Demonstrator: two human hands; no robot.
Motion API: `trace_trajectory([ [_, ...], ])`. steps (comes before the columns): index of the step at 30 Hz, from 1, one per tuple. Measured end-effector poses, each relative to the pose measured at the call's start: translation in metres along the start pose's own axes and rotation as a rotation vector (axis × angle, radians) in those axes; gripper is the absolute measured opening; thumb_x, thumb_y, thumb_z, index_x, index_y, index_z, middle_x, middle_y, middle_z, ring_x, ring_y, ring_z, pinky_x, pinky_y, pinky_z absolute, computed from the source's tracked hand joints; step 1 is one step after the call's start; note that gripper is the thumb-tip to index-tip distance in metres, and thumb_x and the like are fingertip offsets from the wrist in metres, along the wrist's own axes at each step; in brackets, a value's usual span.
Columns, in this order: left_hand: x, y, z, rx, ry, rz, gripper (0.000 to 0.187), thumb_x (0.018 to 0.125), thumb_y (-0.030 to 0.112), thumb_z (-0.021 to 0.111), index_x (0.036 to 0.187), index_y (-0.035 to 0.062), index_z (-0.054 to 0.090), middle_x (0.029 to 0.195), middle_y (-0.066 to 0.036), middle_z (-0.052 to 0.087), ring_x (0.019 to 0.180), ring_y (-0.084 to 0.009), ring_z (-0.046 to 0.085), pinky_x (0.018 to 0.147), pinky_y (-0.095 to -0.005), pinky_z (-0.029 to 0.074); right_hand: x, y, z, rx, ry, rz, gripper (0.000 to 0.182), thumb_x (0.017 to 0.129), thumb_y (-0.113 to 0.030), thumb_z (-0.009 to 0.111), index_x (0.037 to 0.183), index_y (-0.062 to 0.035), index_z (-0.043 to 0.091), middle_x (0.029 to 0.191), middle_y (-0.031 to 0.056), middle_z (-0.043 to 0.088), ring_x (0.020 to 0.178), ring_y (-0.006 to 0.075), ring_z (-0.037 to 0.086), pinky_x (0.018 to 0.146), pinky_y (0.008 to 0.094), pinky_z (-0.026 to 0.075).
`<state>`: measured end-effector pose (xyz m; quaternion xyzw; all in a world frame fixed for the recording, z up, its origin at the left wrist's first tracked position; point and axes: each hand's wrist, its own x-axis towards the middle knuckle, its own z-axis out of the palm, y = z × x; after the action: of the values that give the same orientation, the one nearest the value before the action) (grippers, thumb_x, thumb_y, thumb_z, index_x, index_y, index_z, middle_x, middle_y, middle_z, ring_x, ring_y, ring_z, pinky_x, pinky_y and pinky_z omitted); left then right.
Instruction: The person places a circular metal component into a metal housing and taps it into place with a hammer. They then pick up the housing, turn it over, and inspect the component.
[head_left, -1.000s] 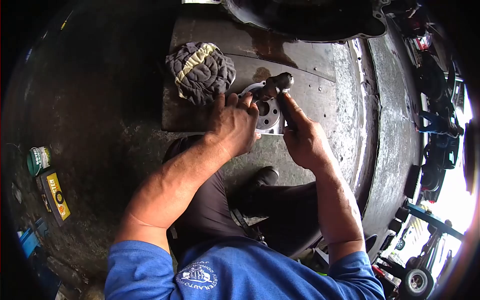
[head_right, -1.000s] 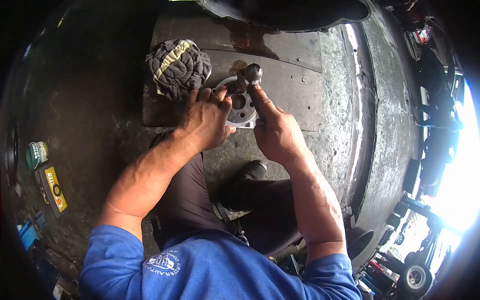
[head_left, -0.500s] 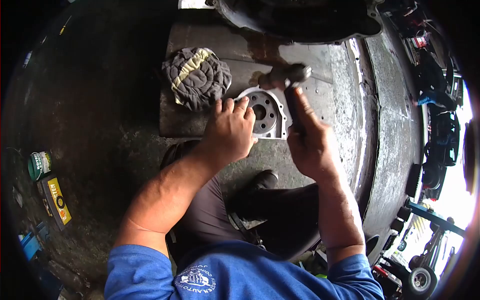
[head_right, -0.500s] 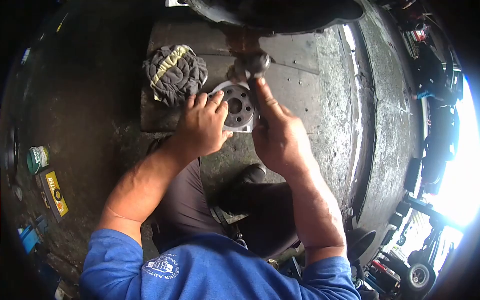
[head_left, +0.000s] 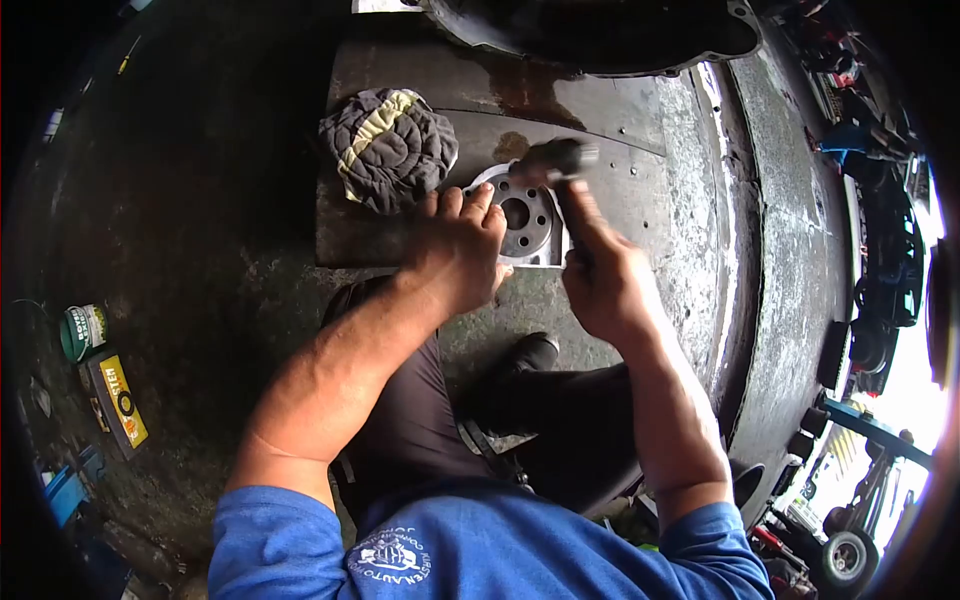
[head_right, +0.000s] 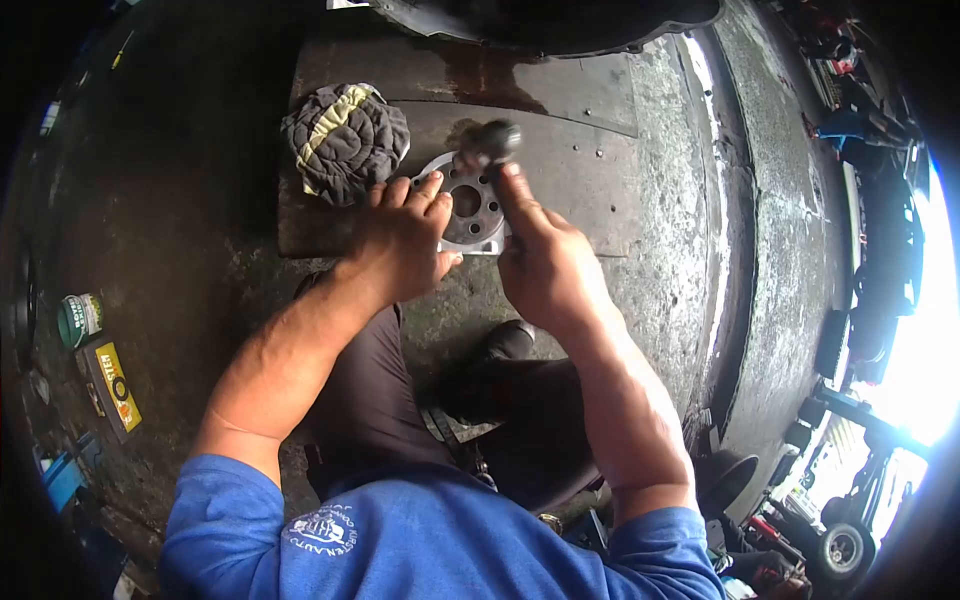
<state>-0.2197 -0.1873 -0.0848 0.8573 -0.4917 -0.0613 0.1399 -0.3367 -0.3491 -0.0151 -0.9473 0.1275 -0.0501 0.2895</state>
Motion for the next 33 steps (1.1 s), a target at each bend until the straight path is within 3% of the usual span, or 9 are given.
trace_trajectory([
  [3, 0.004, 0.004, -0.011, -0.019, -0.14, -0.054, 0.07, 0.082, 0.042, 0.078, 0.135, 0.0037, 0.055, 0.151, -0.017, 0.046, 0.134, -0.0345, 0.044, 0.113, -0.0537, 0.032, 0.004, 0.011, 0.007, -0.066, -0.162, 0.088, 0.079, 0.084, -0.001, 0.058, 0.157, -0.0217, 0.035, 0.101, 0.0258, 0.066, 0.092, 0.0447, 0.068, 0.08, 0.0508, 0.055],
  [5, -0.006, 0.0, 0.002, -0.031, 0.008, -0.02, 0.068, 0.082, 0.042, 0.077, 0.135, 0.004, 0.055, 0.149, -0.016, 0.048, 0.133, -0.0347, 0.045, 0.113, -0.0557, 0.031, 0.0, 0.015, 0.01, -0.083, -0.154, 0.072, 0.079, 0.084, -0.001, 0.058, 0.157, -0.0214, 0.035, 0.1, 0.0263, 0.066, 0.091, 0.0445, 0.068, 0.08, 0.0507, 0.055],
  [10, -0.033, 0.001, 0.032, -0.011, 0.203, 0.008, 0.061, 0.083, 0.036, 0.077, 0.133, 0.0082, 0.055, 0.144, -0.01, 0.05, 0.129, -0.0367, 0.046, 0.109, -0.0656, 0.032, 0.003, 0.009, 0.007, -0.099, -0.163, 0.086, 0.077, 0.08, 0.006, 0.053, 0.154, -0.0164, 0.042, 0.128, 0.0259, 0.063, 0.112, 0.0419, 0.065, 0.091, 0.0445, 0.055],
  [16, -0.034, 0.002, 0.04, -0.068, 0.264, -0.05, 0.054, 0.084, 0.031, 0.076, 0.129, 0.0082, 0.058, 0.144, -0.007, 0.05, 0.13, -0.0348, 0.045, 0.108, -0.0658, 0.032, 0.004, -0.011, -0.002, -0.084, -0.14, -0.016, 0.078, 0.081, -0.001, 0.059, 0.154, -0.0196, 0.042, 0.089, 0.0236, 0.064, 0.08, 0.043, 0.067, 0.074, 0.0502, 0.053],
  [19, -0.032, 0.001, 0.036, -0.095, 0.237, -0.053, 0.051, 0.084, 0.03, 0.075, 0.127, 0.0074, 0.06, 0.144, -0.006, 0.05, 0.13, -0.0337, 0.045, 0.109, -0.0646, 0.031, 0.004, -0.034, -0.015, -0.039, -0.102, -0.049, 0.081, 0.079, -0.001, 0.061, 0.155, -0.021, 0.041, 0.088, 0.0228, 0.063, 0.077, 0.0427, 0.066, 0.073, 0.0491, 0.054],
  [23, -0.033, 0.004, 0.033, -0.09, 0.195, -0.062, 0.052, 0.083, 0.029, 0.076, 0.127, 0.0073, 0.061, 0.143, -0.006, 0.051, 0.13, -0.0325, 0.045, 0.11, -0.0617, 0.031, 0.008, -0.003, 0.014, -0.11, -0.188, -0.017, 0.078, 0.08, -0.002, 0.06, 0.154, -0.02, 0.042, 0.092, 0.0252, 0.065, 0.083, 0.0432, 0.067, 0.073, 0.0493, 0.054],
  [27, -0.032, 0.0, 0.031, -0.12, 0.243, -0.035, 0.051, 0.082, 0.029, 0.076, 0.125, 0.0069, 0.062, 0.141, -0.007, 0.052, 0.128, -0.0317, 0.046, 0.111, -0.0607, 0.031, 0.015, -0.015, -0.005, -0.1, -0.164, 0.029, 0.076, 0.081, -0.001, 0.06, 0.153, -0.0187, 0.043, 0.093, 0.0249, 0.066, 0.086, 0.0433, 0.068, 0.074, 0.0491, 0.054],
  [29, -0.031, 0.002, 0.033, -0.106, 0.224, -0.062, 0.05, 0.082, 0.029, 0.076, 0.124, 0.0064, 0.063, 0.14, -0.007, 0.053, 0.128, -0.0316, 0.046, 0.11, -0.0604, 0.032, 0.012, -0.027, -0.014, 0.003, -0.064, -0.071, 0.076, 0.081, -0.001, 0.06, 0.153, -0.0186, 0.043, 0.094, 0.0247, 0.066, 0.086, 0.0434, 0.068, 0.075, 0.049, 0.054],
  [33, -0.031, 0.001, 0.032, -0.102, 0.238, -0.037, 0.047, 0.083, 0.029, 0.076, 0.123, 0.0069, 0.063, 0.14, -0.008, 0.053, 0.128, -0.0326, 0.047, 0.109, -0.0605, 0.034, 0.005, -0.009, 0.01, -0.043, -0.114, -0.038, 0.076, 0.081, -0.001, 0.059, 0.153, -0.0188, 0.043, 0.096, 0.025, 0.066, 0.088, 0.0436, 0.068, 0.075, 0.0486, 0.054],
])
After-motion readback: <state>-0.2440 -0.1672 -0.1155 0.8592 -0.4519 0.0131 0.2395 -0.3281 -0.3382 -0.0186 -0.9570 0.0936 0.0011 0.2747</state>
